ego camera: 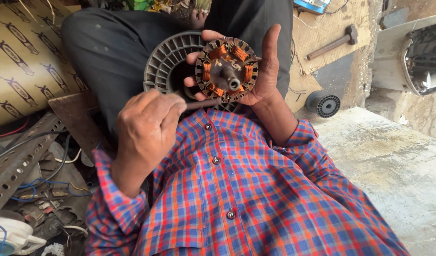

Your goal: The person holds a motor rotor and uses a flat metal tool to press and adjust copper windings. They rotate the rotor to access different sections and continue pressing the windings into place.

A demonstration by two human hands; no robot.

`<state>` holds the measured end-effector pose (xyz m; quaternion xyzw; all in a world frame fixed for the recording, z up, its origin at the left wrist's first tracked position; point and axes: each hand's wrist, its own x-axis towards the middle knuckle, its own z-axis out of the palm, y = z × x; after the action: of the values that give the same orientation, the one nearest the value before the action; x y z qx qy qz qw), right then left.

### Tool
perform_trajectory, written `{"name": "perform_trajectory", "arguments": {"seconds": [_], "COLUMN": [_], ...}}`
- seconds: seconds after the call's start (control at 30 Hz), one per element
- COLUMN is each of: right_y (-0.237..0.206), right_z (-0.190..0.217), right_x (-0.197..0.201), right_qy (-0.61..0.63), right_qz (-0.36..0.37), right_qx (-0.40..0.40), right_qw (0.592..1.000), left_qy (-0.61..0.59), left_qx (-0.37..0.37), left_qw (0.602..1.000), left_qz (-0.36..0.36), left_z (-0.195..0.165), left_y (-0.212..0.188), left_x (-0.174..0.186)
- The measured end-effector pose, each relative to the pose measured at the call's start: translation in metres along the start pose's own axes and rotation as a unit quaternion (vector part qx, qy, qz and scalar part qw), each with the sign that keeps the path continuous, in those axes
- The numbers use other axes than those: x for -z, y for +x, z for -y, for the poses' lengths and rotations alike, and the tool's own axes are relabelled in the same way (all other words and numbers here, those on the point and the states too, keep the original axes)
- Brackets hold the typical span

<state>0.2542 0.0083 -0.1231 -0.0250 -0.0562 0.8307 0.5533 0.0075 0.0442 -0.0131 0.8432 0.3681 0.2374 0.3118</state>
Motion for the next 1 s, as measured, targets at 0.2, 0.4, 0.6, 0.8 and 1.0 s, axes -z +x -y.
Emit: {"name": "perform_trajectory", "arguments": {"seconds": [0.2, 0.4, 0.6, 0.8, 1.0], "right_y": [-0.001, -0.001, 0.000, -0.001, -0.001], "right_z": [-0.005, -0.007, -0.008, -0.009, -0.008], "right_x": [0.001, 0.003, 0.006, 0.007, 0.008], "right_qy": [-0.037, -0.052, -0.061, -0.071, -0.081], "right_qz": [-0.008, -0.014, -0.019, -0.025, -0.030], "right_qx": [0.020, 0.031, 0.041, 0.049, 0.047], "right_qw": [0.999, 0.998, 0.997, 0.996, 0.995], "left_qy": [0.072, 0.085, -0.033, -0.198, -0.333], "left_qx": [-0.053, -0.075, -0.034, 0.035, 0.093], "left_qw": [0.995, 0.993, 0.999, 0.978, 0.934], "left_qz": [-0.035, -0.023, 0.014, 0.053, 0.083], "left_z": [0.002, 0.001, 0.019, 0.029, 0.038], "left_y": [0.007, 0.012, 0.014, 0.013, 0.006], "left_x": [-0.020, -0.024, -0.039, -0.051, -0.048]}}
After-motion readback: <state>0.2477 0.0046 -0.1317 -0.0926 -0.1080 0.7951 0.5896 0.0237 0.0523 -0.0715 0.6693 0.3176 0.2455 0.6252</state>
